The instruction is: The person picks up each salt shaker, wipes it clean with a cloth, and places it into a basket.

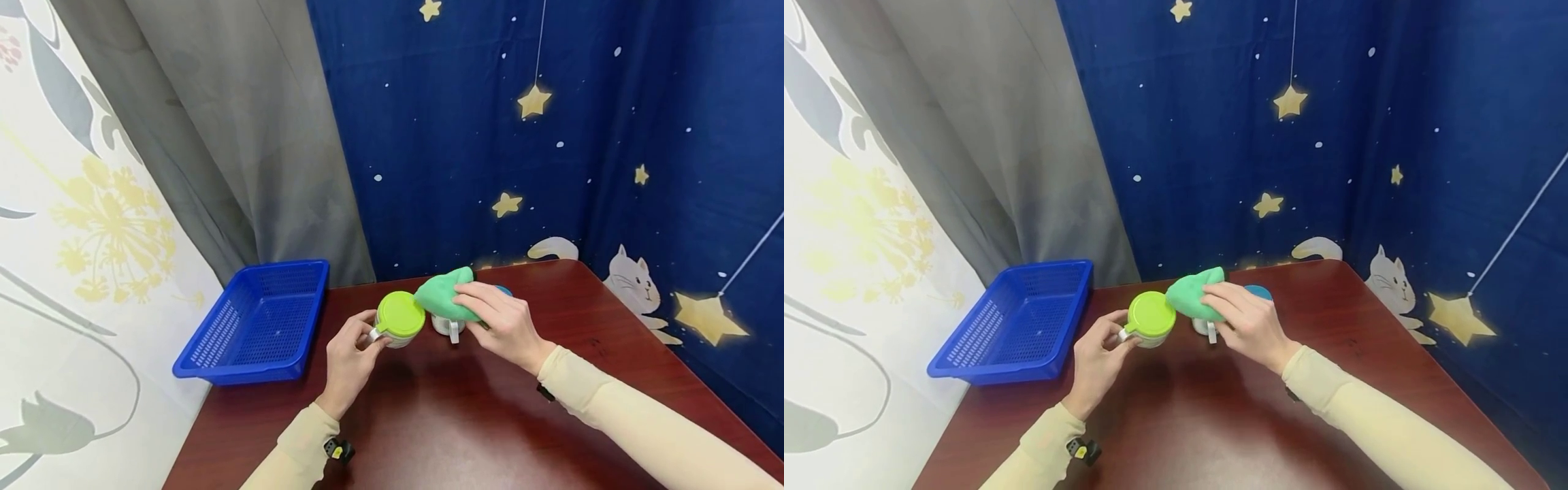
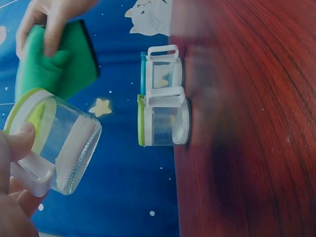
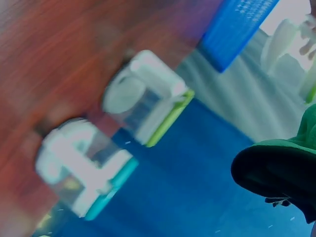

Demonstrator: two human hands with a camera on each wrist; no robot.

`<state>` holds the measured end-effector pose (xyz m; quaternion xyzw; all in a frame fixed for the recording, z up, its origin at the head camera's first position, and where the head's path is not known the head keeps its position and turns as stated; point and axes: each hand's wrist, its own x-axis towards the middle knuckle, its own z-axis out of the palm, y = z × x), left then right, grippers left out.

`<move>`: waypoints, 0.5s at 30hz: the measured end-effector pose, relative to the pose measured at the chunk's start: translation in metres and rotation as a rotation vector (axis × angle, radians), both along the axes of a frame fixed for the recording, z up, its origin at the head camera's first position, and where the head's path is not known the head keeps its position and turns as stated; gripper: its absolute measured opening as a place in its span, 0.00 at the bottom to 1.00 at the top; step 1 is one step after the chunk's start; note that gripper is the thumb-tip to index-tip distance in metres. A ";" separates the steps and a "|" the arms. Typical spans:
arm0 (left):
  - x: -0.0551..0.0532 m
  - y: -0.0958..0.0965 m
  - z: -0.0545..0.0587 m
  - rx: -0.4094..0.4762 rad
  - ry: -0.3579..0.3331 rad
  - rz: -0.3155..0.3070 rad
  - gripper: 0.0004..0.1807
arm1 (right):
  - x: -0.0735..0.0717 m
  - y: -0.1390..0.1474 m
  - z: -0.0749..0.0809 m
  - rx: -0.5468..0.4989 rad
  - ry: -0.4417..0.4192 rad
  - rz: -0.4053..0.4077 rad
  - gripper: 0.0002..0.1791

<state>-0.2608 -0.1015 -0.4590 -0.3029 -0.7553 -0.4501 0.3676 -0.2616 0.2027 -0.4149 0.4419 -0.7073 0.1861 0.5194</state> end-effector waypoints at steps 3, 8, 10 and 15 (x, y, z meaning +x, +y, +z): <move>0.000 0.002 0.000 0.012 0.024 -0.003 0.16 | 0.007 -0.011 0.004 0.053 -0.029 0.018 0.26; -0.002 0.008 0.001 0.048 0.064 -0.016 0.15 | 0.013 -0.026 0.006 0.101 -0.108 -0.020 0.33; -0.003 0.011 0.002 0.081 0.051 -0.028 0.14 | 0.013 -0.029 0.006 0.099 -0.140 -0.045 0.35; -0.004 0.016 0.007 0.188 -0.045 -0.061 0.13 | 0.013 -0.033 0.006 0.093 -0.224 -0.082 0.36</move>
